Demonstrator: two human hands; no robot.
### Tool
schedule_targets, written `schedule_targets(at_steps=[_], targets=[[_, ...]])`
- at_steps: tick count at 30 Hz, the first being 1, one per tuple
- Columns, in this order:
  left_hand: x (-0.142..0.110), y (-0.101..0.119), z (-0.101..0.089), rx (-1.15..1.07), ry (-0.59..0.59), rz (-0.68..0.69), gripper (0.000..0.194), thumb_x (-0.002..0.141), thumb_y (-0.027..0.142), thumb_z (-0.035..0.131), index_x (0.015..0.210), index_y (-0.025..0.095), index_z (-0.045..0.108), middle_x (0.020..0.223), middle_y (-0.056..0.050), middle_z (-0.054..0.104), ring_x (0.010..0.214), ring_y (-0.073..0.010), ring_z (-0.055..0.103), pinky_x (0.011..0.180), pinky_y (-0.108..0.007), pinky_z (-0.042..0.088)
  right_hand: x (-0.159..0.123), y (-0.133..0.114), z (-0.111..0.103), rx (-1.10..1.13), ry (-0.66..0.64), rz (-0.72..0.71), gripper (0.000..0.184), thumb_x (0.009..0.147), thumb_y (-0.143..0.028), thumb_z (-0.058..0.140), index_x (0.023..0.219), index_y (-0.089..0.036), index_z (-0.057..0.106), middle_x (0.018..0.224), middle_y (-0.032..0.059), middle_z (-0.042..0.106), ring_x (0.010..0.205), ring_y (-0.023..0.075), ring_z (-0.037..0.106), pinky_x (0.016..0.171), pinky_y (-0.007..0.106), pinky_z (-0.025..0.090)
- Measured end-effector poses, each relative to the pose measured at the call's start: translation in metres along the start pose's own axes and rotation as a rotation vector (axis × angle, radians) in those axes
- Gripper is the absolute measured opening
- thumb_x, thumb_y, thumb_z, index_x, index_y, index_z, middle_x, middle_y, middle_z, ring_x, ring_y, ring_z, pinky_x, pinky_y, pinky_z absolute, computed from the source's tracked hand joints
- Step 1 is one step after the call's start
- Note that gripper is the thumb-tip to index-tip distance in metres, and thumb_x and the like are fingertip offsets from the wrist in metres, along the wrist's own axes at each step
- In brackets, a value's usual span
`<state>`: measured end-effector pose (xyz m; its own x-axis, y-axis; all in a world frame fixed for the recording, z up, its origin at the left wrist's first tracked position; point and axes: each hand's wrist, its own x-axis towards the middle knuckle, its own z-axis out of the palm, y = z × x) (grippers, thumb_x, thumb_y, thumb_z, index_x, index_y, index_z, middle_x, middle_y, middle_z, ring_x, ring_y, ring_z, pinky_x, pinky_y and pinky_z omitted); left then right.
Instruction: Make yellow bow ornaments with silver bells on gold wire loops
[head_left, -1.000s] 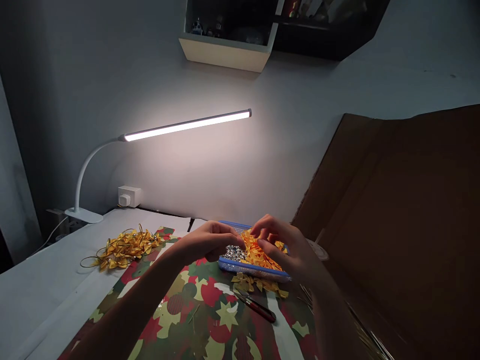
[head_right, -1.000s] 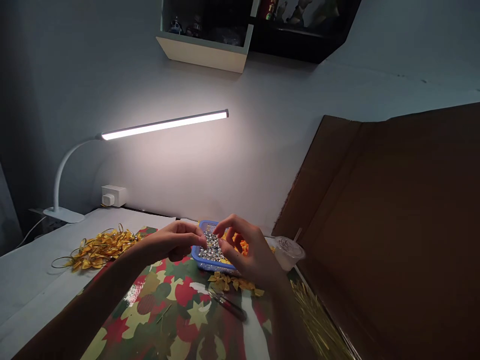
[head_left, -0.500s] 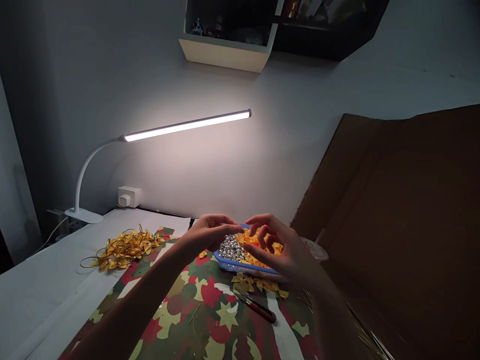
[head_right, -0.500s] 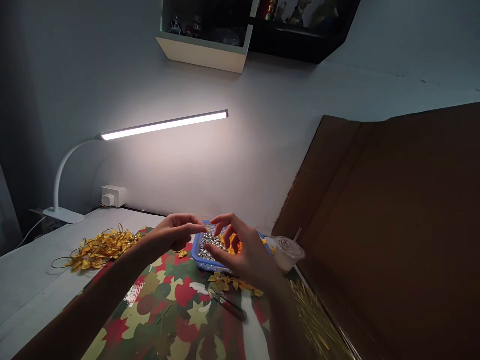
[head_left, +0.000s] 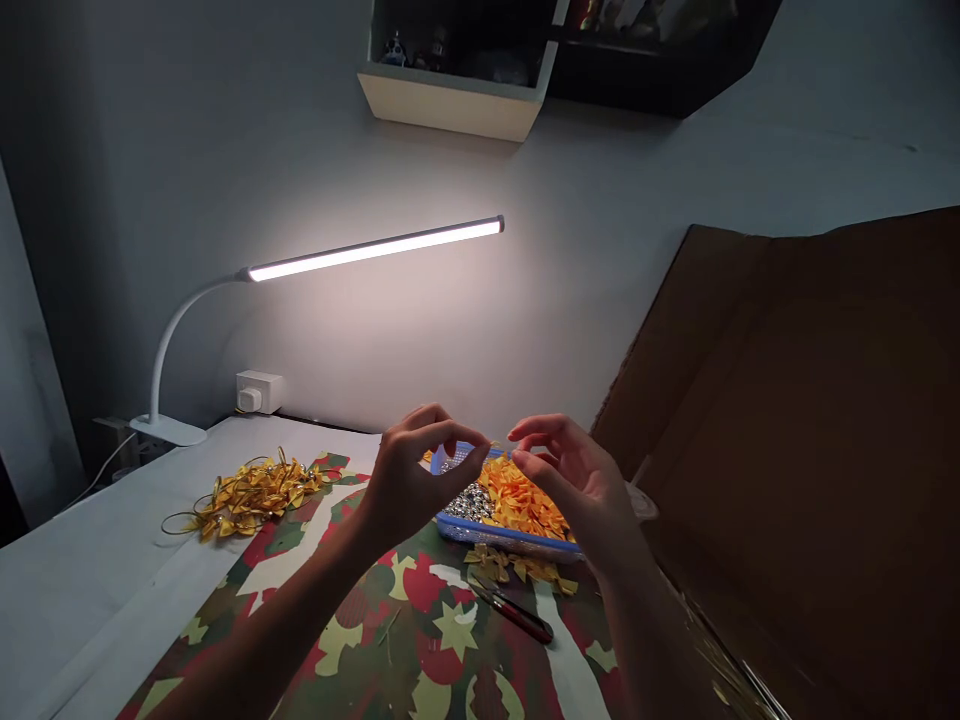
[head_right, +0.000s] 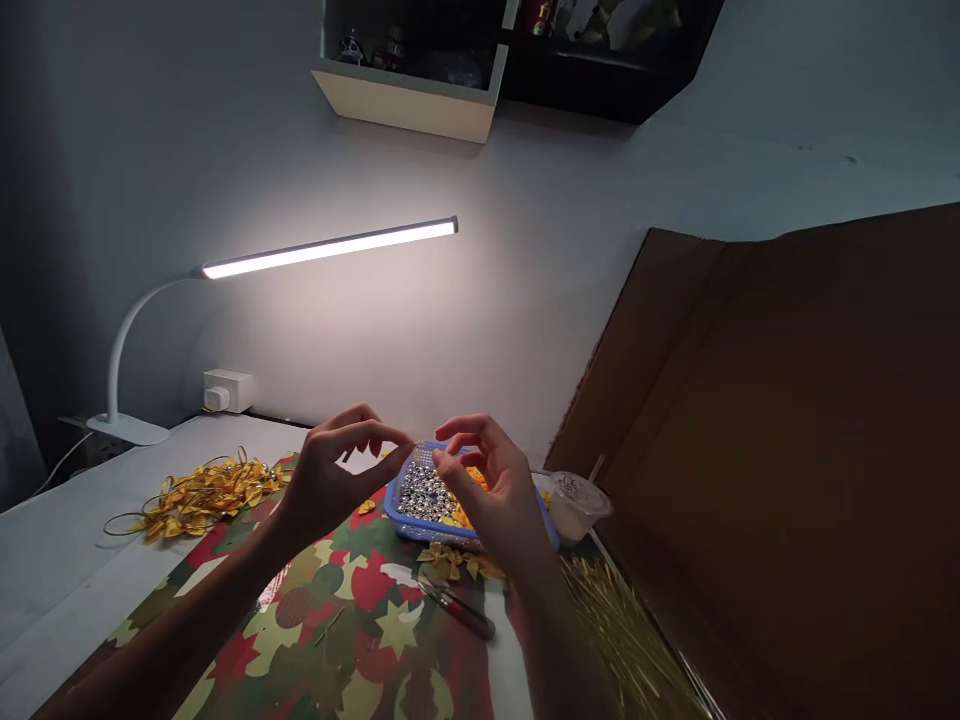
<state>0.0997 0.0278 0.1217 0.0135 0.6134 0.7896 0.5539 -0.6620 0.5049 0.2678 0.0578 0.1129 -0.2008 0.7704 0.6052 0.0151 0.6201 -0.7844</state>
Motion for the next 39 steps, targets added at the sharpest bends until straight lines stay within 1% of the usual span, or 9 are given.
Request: schedule_targets(at_steps=[3, 7, 13, 16, 22, 26, 29, 31, 39], targets=[[-0.001, 0.002, 0.0, 0.043, 0.023, 0.064, 0.01, 0.079, 0.023, 0.065, 0.073, 0.022, 0.073, 0.063, 0.001, 0.05, 0.06, -0.0145, 0.048, 0.058, -0.028, 0.038, 0.002, 0.001, 0.004, 0.1, -0.027, -0.036, 0.013, 0.074, -0.03, 0.064, 0.082, -0.024, 0.056, 0.081, 0.0012, 0.061, 0.074, 0.0163, 0.057, 0.063, 0.028, 0.049], [-0.002, 0.003, 0.0, 0.065, 0.027, 0.105, 0.01, 0.079, 0.022, 0.065, 0.074, 0.022, 0.073, 0.064, 0.0, 0.053, 0.063, -0.0151, 0.051, 0.058, -0.028, 0.039, 0.003, 0.005, 0.008, 0.173, -0.047, -0.029, 0.014, 0.074, -0.029, 0.065, 0.077, -0.024, 0.052, 0.075, -0.0002, 0.058, 0.071, 0.0153, 0.056, 0.06, 0.026, 0.048], [-0.002, 0.002, 0.001, 0.076, 0.002, 0.14, 0.01, 0.08, 0.019, 0.065, 0.076, 0.02, 0.074, 0.065, 0.0, 0.054, 0.063, -0.0149, 0.051, 0.06, -0.027, 0.041, 0.002, 0.005, 0.011, 0.225, -0.043, -0.075, 0.013, 0.076, -0.025, 0.065, 0.079, -0.024, 0.052, 0.079, -0.0003, 0.057, 0.075, 0.0151, 0.056, 0.062, 0.026, 0.047], [-0.001, 0.002, 0.001, 0.095, -0.013, 0.144, 0.01, 0.08, 0.018, 0.065, 0.076, 0.02, 0.074, 0.065, 0.0, 0.054, 0.063, -0.0152, 0.05, 0.061, -0.027, 0.041, 0.001, 0.003, 0.012, 0.161, -0.04, -0.141, 0.011, 0.079, -0.022, 0.062, 0.079, -0.024, 0.051, 0.08, 0.0, 0.056, 0.077, 0.0158, 0.057, 0.06, 0.026, 0.045], [-0.001, 0.002, 0.0, 0.123, -0.025, 0.15, 0.009, 0.078, 0.015, 0.066, 0.076, 0.02, 0.074, 0.065, 0.0, 0.055, 0.063, -0.0149, 0.05, 0.06, -0.027, 0.041, -0.002, 0.0, 0.014, -0.143, -0.007, -0.329, 0.014, 0.079, -0.015, 0.057, 0.084, -0.024, 0.049, 0.083, 0.0003, 0.057, 0.077, 0.0169, 0.056, 0.064, 0.03, 0.046], [-0.001, 0.0, 0.0, 0.123, -0.013, 0.209, 0.009, 0.077, 0.013, 0.067, 0.076, 0.019, 0.073, 0.064, 0.001, 0.054, 0.063, -0.0143, 0.05, 0.059, -0.026, 0.043, -0.002, -0.002, 0.014, -0.229, -0.011, -0.41, 0.013, 0.081, -0.013, 0.053, 0.084, -0.024, 0.047, 0.08, 0.0001, 0.055, 0.073, 0.0158, 0.055, 0.063, 0.031, 0.048], [-0.001, -0.003, 0.001, 0.1, 0.025, 0.294, 0.011, 0.077, 0.01, 0.066, 0.076, 0.018, 0.073, 0.064, 0.002, 0.053, 0.062, -0.0135, 0.051, 0.059, -0.025, 0.044, -0.001, -0.003, 0.014, -0.237, -0.004, -0.447, 0.014, 0.08, -0.012, 0.052, 0.083, -0.024, 0.046, 0.078, -0.0012, 0.054, 0.069, 0.0146, 0.054, 0.06, 0.029, 0.048], [0.0, -0.005, 0.002, 0.094, 0.04, 0.324, 0.011, 0.076, 0.009, 0.067, 0.076, 0.017, 0.073, 0.063, 0.002, 0.053, 0.062, -0.0132, 0.051, 0.059, -0.025, 0.044, -0.002, -0.002, 0.014, -0.241, 0.005, -0.453, 0.014, 0.08, -0.011, 0.052, 0.083, -0.024, 0.046, 0.077, -0.0016, 0.054, 0.068, 0.0143, 0.054, 0.06, 0.03, 0.049], [0.0, -0.003, 0.001, 0.108, 0.044, 0.321, 0.01, 0.077, 0.011, 0.068, 0.074, 0.018, 0.073, 0.063, 0.002, 0.054, 0.062, -0.0131, 0.051, 0.059, -0.025, 0.046, -0.002, 0.002, 0.012, -0.27, 0.018, -0.456, 0.015, 0.08, -0.01, 0.052, 0.083, -0.024, 0.046, 0.078, -0.0015, 0.053, 0.068, 0.0142, 0.052, 0.061, 0.031, 0.048]])
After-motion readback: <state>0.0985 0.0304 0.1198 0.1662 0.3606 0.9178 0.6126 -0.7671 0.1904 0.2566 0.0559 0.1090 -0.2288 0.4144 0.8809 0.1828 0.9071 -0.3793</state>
